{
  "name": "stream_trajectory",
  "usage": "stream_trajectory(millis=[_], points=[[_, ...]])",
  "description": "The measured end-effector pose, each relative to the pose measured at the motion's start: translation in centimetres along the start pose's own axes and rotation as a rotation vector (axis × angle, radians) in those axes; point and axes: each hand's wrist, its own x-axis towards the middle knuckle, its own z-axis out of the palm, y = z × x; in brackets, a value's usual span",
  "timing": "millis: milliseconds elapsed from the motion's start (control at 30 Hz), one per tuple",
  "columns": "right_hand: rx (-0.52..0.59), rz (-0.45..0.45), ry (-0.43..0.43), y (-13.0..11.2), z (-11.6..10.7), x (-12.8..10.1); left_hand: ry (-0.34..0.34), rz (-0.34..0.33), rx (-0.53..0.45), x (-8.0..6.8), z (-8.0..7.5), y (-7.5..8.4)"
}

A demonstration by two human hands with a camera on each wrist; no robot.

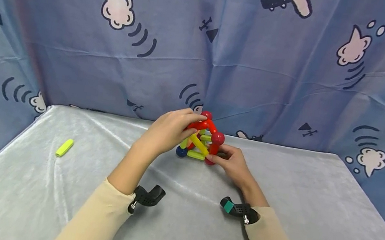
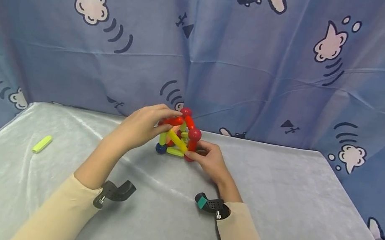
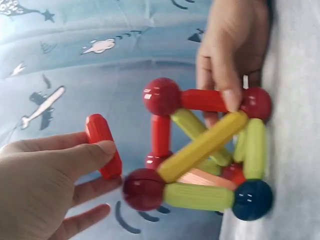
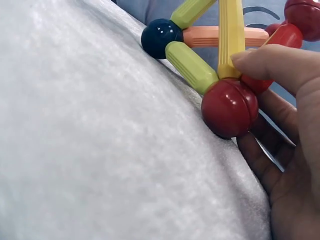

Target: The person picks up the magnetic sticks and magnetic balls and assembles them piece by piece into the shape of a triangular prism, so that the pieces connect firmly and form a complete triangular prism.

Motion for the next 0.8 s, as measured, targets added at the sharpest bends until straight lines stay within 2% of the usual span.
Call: stream_trajectory(millis=[333,633,800], points=[[0.043,0.011,-0.021,0.0,0.3,0.0,0.061,0.113,0.030,0.3,2.1,-1.0],[0.049,0.005,-0.013,0.0,0.4,0.0,0.047,0.187,0.077,0.5,3.1,-1.3],[0.041,0.019,0.014,-0.2,0.1,-0.1,0.058,0.193,0.096,0.8,3.4,-1.2]])
